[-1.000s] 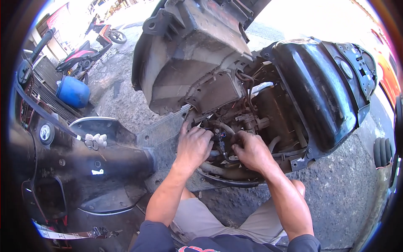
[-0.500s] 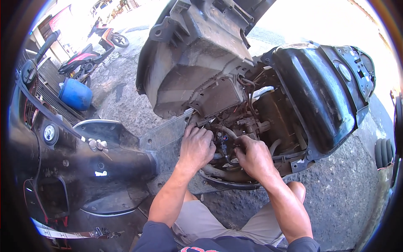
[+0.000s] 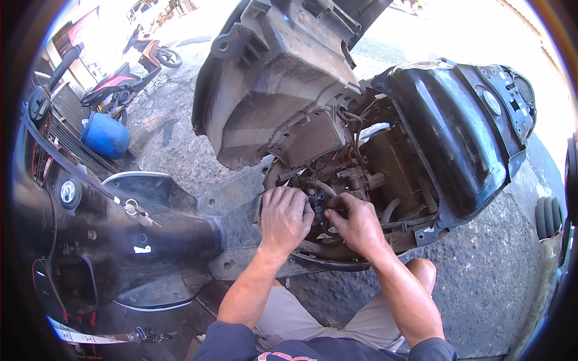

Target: Repairing the engine and wiring of a motorcycle in a service bay.

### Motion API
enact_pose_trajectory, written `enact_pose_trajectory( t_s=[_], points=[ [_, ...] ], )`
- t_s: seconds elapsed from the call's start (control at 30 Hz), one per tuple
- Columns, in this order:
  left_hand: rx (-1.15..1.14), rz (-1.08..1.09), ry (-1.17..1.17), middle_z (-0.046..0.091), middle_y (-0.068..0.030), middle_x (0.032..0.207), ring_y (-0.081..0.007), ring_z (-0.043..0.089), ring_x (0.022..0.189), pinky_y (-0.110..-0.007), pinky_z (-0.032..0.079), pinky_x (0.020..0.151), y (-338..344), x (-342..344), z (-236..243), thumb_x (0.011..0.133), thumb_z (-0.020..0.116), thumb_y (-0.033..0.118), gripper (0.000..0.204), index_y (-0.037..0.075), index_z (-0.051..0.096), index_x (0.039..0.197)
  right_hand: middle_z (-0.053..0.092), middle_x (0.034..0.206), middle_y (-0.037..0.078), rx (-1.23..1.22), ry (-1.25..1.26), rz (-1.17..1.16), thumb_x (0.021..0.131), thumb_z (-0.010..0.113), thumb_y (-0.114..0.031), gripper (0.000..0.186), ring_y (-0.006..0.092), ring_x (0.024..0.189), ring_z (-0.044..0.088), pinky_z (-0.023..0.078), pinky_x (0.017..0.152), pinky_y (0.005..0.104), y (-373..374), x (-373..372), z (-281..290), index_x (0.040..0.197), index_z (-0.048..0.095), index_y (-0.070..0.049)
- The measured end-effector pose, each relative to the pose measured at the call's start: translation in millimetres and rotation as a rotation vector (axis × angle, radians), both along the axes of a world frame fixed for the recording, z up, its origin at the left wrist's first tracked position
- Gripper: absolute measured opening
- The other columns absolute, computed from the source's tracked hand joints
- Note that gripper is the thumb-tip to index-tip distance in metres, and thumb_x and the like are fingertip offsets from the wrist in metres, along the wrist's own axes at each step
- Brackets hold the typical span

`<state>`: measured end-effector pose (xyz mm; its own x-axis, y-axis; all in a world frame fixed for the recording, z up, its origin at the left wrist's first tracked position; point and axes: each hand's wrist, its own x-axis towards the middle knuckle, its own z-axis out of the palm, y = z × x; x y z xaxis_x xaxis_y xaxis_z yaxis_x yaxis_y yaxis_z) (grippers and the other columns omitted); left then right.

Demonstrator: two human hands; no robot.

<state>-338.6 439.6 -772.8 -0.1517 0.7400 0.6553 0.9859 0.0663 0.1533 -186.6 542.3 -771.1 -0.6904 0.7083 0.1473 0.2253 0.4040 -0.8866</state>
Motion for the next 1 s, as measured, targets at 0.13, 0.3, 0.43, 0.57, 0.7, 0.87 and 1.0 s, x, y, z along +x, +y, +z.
enact_pose_trajectory(
  t_s=[0.13, 0.3, 0.43, 0.57, 0.7, 0.87, 1.0],
  points=[
    [0.005, 0.039, -0.086, 0.064, -0.0122, 0.085, -0.0342, 0.062, 0.081, -0.044, 0.049, 0.077, -3, 6, -8, 0.076, 0.068, 0.003, 0.015, 0.004, 0.059, 0.087, 0.070, 0.093, 0.025, -0.078, 0.057, -0.029, 0.086, 0.068, -0.010, 0.020, 0.0425, 0.091, 0.069, 0.054, 0.079, 0.0455, 2, -2, -5, 0.102, 0.071, 0.001],
    [-0.017, 0.112, -0.270, 0.069, -0.0154, 0.088, -0.0373, 0.069, 0.078, -0.045, 0.053, 0.066, -5, 17, -4, 0.083, 0.067, 0.003, 0.011, 0.002, 0.061, 0.092, 0.070, 0.092, 0.025, 0.032, 0.023, -0.062, 0.087, 0.065, -0.009, 0.018, 0.0420, 0.092, 0.069, 0.054, 0.080, 0.0462, -1, -11, -4, 0.102, 0.072, 0.000],
    [-0.074, 0.121, -0.391, 0.070, -0.0179, 0.085, -0.0364, 0.070, 0.075, -0.042, 0.054, 0.063, -3, 14, 7, 0.087, 0.066, 0.004, 0.009, 0.000, 0.062, 0.094, 0.070, 0.091, 0.024, 0.039, 0.025, -0.065, 0.088, 0.064, -0.009, 0.018, 0.0431, 0.090, 0.068, 0.053, 0.079, 0.0478, -4, -11, -6, 0.102, 0.072, -0.001],
    [-0.172, 0.074, -0.616, 0.070, -0.0209, 0.089, -0.0408, 0.068, 0.083, -0.048, 0.054, 0.073, -6, 9, 12, 0.087, 0.064, 0.005, 0.012, 0.000, 0.064, 0.098, 0.071, 0.092, 0.023, 0.005, 0.027, -0.054, 0.088, 0.065, -0.007, 0.019, 0.0370, 0.087, 0.072, 0.054, 0.077, 0.0404, -6, -13, -12, 0.105, 0.072, 0.001],
    [-0.134, 0.092, -0.685, 0.070, -0.0213, 0.092, -0.0407, 0.068, 0.086, -0.046, 0.054, 0.077, -4, 10, 4, 0.087, 0.063, 0.004, 0.014, -0.001, 0.067, 0.100, 0.071, 0.091, 0.023, 0.016, 0.027, -0.053, 0.089, 0.065, -0.007, 0.019, 0.0356, 0.086, 0.072, 0.054, 0.076, 0.0407, -6, -14, -11, 0.105, 0.070, 0.001],
    [-0.016, 0.109, -0.540, 0.071, -0.0206, 0.092, -0.0349, 0.071, 0.083, -0.039, 0.055, 0.073, 0, 16, 1, 0.085, 0.063, -0.001, 0.013, -0.004, 0.069, 0.097, 0.071, 0.090, 0.022, -0.011, 0.048, -0.090, 0.089, 0.066, -0.008, 0.020, 0.0322, 0.083, 0.072, 0.053, 0.075, 0.0395, -11, -14, -12, 0.105, 0.069, 0.002],
    [-0.039, 0.084, -0.473, 0.070, -0.0194, 0.095, -0.0387, 0.068, 0.088, -0.042, 0.054, 0.077, 0, 18, 5, 0.085, 0.063, -0.001, 0.013, -0.004, 0.069, 0.096, 0.070, 0.095, 0.022, 0.030, 0.225, -0.131, 0.087, 0.067, -0.004, 0.016, 0.0386, 0.087, 0.069, 0.054, 0.076, 0.0419, -14, -16, -14, 0.102, 0.069, 0.002]
  ],
)
